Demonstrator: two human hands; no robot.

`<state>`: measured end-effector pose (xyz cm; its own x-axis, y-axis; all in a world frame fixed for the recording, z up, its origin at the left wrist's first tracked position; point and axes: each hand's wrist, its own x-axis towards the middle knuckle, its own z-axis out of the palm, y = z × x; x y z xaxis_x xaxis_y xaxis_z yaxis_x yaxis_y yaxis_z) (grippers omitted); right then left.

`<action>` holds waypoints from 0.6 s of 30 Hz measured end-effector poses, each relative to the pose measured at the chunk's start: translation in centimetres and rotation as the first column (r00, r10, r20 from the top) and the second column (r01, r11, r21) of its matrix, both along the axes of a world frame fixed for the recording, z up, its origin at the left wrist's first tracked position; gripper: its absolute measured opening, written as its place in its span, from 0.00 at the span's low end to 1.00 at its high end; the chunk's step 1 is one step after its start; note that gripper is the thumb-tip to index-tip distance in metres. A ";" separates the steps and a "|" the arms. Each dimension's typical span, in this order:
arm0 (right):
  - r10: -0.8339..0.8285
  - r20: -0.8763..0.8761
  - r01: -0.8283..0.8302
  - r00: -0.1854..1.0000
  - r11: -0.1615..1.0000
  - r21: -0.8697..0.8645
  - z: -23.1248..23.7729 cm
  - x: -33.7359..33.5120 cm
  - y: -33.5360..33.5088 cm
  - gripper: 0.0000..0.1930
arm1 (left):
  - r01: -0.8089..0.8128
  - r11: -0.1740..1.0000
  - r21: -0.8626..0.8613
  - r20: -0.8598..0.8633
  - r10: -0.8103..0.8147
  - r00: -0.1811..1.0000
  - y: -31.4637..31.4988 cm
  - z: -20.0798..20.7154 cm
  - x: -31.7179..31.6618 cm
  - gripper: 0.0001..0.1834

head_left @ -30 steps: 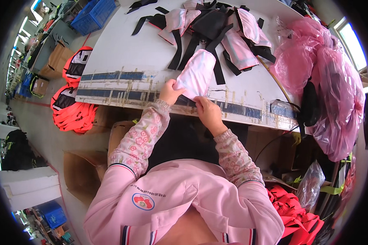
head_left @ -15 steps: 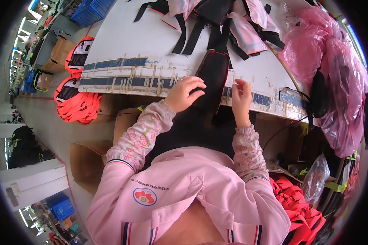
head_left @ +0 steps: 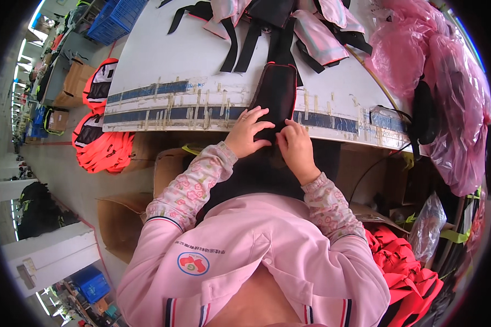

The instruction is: Assembling, folding, and preparing life vests for packaging at a factory workbench.

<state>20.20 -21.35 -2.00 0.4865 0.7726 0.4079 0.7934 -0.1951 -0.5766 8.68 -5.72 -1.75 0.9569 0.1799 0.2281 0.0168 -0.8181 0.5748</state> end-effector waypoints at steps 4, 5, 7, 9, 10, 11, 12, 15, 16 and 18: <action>-0.092 -0.439 0.130 0.894 0.990 0.057 0.3 0.7 0.8 0.10 | -0.105 0.994 0.001 0.167 0.103 0.981 -0.3 0.0 0.9 0.13; -0.035 -0.329 0.069 0.944 0.993 0.092 0.7 0.8 1.0 0.11 | -0.161 0.986 -0.030 0.218 0.164 0.962 -0.3 0.1 1.1 0.10; -0.006 -0.129 0.023 0.992 0.990 0.137 2.3 0.3 1.2 0.13 | -0.178 0.982 -0.066 0.255 0.189 0.948 -0.5 0.7 1.3 0.08; -0.001 -0.132 0.019 0.991 0.990 0.139 2.3 0.0 1.6 0.14 | -0.190 0.978 -0.085 0.313 0.208 0.927 -0.7 1.5 1.4 0.08; 0.004 -0.134 0.016 0.991 0.990 0.143 2.2 0.0 1.9 0.14 | -0.187 0.979 -0.084 0.314 0.204 0.927 -0.8 1.7 1.4 0.08; -0.038 -0.161 0.072 0.986 0.975 0.209 1.5 0.3 2.3 0.13 | -0.189 0.979 -0.072 0.315 0.202 0.927 -0.9 1.9 1.4 0.09; -0.040 -0.161 0.074 0.986 0.975 0.211 1.2 0.6 2.6 0.13 | -0.191 0.980 -0.061 0.316 0.201 0.927 -1.0 2.0 1.5 0.10; -0.061 -0.671 0.200 0.739 0.971 0.133 1.8 0.2 3.5 0.07 | -0.273 0.956 -0.104 0.353 0.292 0.889 -1.0 2.2 1.3 0.14; -0.060 -0.672 0.201 0.738 0.970 0.134 1.7 0.2 3.8 0.07 | -0.273 0.957 -0.102 0.352 0.291 0.890 -0.9 2.5 1.2 0.14; 0.226 -0.898 0.304 0.376 0.886 0.351 1.4 0.3 4.6 0.06 | -0.406 0.895 -0.187 0.406 0.446 0.798 -0.7 2.9 1.2 0.18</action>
<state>20.53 -16.71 -0.59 0.7749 0.6294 -0.0584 -0.2656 0.2404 -0.9337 9.91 -6.45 1.17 0.5884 0.5845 0.5587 0.0885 -0.7334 0.6740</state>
